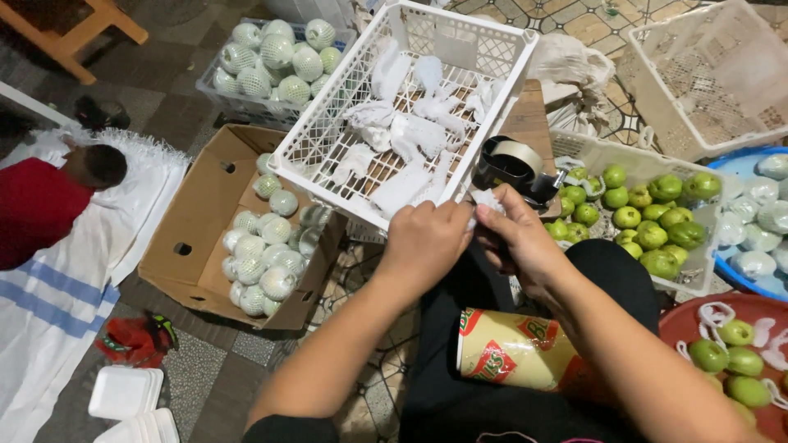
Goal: A person is manually wrapping individual green fruits in white foam protective nets and placing them into a tray on the floor.
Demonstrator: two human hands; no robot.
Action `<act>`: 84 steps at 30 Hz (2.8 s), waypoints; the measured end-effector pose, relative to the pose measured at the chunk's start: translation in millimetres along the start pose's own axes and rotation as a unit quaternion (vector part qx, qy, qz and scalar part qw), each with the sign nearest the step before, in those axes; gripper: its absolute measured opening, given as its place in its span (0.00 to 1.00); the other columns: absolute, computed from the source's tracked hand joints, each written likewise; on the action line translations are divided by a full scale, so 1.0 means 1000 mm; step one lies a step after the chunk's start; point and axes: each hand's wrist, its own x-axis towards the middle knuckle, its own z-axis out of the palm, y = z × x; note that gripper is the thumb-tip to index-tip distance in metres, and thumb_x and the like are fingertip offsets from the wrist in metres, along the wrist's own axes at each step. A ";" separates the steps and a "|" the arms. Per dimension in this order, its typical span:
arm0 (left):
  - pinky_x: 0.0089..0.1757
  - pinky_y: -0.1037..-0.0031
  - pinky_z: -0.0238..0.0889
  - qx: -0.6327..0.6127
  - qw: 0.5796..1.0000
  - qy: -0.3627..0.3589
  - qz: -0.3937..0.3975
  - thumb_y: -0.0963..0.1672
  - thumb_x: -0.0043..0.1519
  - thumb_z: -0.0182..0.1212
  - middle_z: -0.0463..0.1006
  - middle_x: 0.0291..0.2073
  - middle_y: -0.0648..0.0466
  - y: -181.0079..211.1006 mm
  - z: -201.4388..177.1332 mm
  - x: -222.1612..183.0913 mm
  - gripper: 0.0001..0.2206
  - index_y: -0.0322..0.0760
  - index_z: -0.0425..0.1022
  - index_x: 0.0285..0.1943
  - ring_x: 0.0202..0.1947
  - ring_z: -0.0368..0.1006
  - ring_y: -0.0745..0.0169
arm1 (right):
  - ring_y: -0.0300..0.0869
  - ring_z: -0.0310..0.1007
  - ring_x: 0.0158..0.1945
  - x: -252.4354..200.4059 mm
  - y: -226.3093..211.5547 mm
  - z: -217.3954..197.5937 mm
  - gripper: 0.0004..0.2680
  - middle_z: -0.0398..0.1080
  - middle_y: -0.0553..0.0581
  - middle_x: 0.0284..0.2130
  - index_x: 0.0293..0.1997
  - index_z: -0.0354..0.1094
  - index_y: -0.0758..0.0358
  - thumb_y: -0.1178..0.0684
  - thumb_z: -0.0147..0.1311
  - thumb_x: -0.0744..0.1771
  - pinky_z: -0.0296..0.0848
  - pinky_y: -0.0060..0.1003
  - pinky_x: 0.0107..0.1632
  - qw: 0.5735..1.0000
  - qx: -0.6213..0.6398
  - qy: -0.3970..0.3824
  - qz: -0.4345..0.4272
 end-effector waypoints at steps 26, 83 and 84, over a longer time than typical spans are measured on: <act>0.37 0.52 0.72 -0.252 0.933 -0.231 -0.112 0.52 0.62 0.54 0.82 0.33 0.49 -0.038 0.004 -0.006 0.14 0.45 0.74 0.51 0.39 0.80 0.41 | 0.29 0.57 0.14 0.014 0.014 -0.024 0.15 0.62 0.49 0.17 0.65 0.60 0.46 0.54 0.52 0.69 0.54 0.20 0.14 0.994 -0.073 -0.063 -0.050; 0.63 0.42 0.56 -0.274 0.783 -0.475 -0.294 0.60 0.57 0.62 0.70 0.65 0.32 -0.160 0.047 0.037 0.41 0.28 0.66 0.70 0.66 0.65 0.30 | 0.41 0.59 0.13 0.129 -0.047 -0.004 0.26 0.63 0.63 0.21 0.73 0.49 0.62 0.39 0.51 0.70 0.55 0.35 0.09 0.961 -0.263 -0.005 0.089; 0.63 0.42 0.56 -0.273 0.786 -0.471 -0.294 0.60 0.57 0.62 0.70 0.65 0.32 -0.176 0.077 0.041 0.41 0.28 0.66 0.70 0.66 0.65 0.30 | 0.41 0.59 0.13 0.119 -0.051 -0.009 0.26 0.63 0.63 0.21 0.73 0.49 0.62 0.39 0.51 0.70 0.55 0.35 0.09 0.960 -0.265 -0.006 0.085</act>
